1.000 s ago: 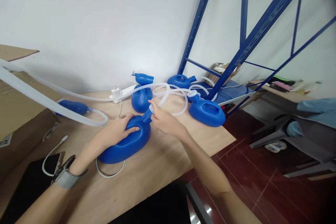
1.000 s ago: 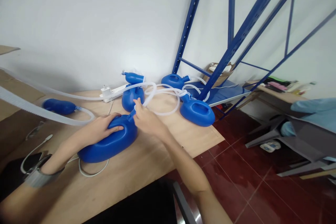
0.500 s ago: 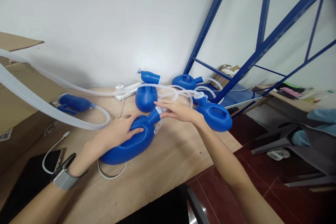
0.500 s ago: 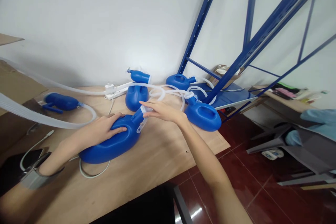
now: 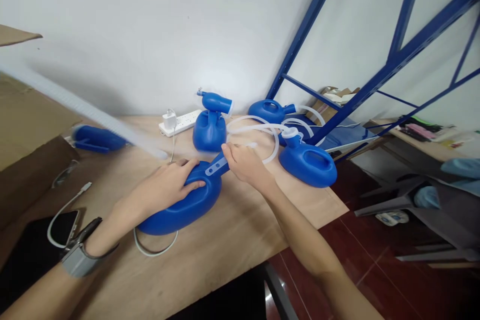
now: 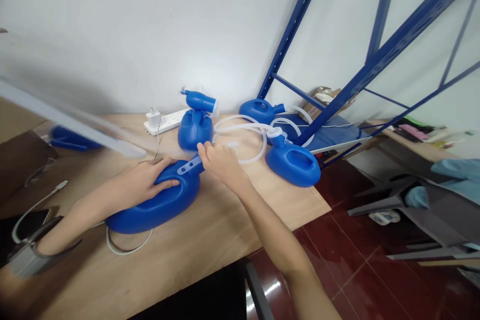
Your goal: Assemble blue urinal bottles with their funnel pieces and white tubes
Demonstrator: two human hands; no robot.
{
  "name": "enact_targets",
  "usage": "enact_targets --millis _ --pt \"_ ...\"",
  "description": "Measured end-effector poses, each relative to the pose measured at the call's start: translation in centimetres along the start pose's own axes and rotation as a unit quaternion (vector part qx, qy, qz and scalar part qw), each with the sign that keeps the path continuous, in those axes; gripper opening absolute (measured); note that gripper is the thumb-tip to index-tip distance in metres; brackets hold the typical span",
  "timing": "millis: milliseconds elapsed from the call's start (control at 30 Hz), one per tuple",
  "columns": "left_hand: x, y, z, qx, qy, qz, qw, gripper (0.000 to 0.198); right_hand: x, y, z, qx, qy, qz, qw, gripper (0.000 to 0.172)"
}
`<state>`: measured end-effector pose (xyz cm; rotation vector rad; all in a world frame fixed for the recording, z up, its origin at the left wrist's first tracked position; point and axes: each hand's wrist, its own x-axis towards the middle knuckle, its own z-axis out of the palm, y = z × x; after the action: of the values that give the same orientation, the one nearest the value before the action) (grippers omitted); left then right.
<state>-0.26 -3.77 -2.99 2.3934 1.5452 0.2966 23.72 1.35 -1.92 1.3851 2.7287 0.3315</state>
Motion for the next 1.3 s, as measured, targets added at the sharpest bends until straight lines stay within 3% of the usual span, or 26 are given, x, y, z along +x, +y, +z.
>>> enact_targets --millis 133,300,400,467,533,633,767,900,1133,1300 --pt "0.1 0.0 0.0 -0.006 -0.003 0.003 1.0 0.061 0.3 0.1 -0.5 0.003 -0.026 0.008 1.0 0.054" --pt "0.0 0.5 -0.6 -0.015 -0.011 -0.015 1.0 0.062 -0.4 0.2 -1.0 0.026 -0.013 -0.018 0.999 0.053" --pt "-0.2 0.7 -0.8 -0.035 0.003 0.004 0.999 0.059 -1.5 -0.5 -2.5 0.054 0.057 0.048 0.996 0.048" --pt "-0.2 0.7 -0.8 -0.041 0.005 0.009 0.999 0.059 -2.1 -1.1 -3.8 0.081 0.12 0.099 0.985 0.063" --pt "-0.2 0.5 -0.7 -0.04 0.0 0.005 0.999 0.06 -2.2 -1.4 -4.7 0.1 0.156 0.066 0.98 0.074" --pt "-0.2 0.3 -0.4 -0.041 0.006 0.004 0.999 0.058 -0.8 -0.9 -4.7 0.139 0.102 -0.042 0.984 0.062" --pt "-0.1 0.1 -0.2 -0.04 0.014 -0.002 0.999 0.057 1.5 0.3 -3.2 0.192 -0.028 -0.061 0.979 0.042" --pt "-0.2 0.2 -0.3 -0.022 -0.015 -0.013 1.0 0.063 1.9 0.5 -2.6 0.199 -0.016 -0.067 0.978 0.034" --pt "0.2 1.7 -0.9 -0.056 0.014 -0.064 0.996 0.073 1.5 0.8 -2.8 0.225 -0.036 -0.095 0.969 0.034" --pt "2.2 2.2 -0.4 -0.061 0.004 -0.114 0.992 0.055 1.3 0.8 -2.4 0.203 -0.013 -0.09 0.975 0.031"
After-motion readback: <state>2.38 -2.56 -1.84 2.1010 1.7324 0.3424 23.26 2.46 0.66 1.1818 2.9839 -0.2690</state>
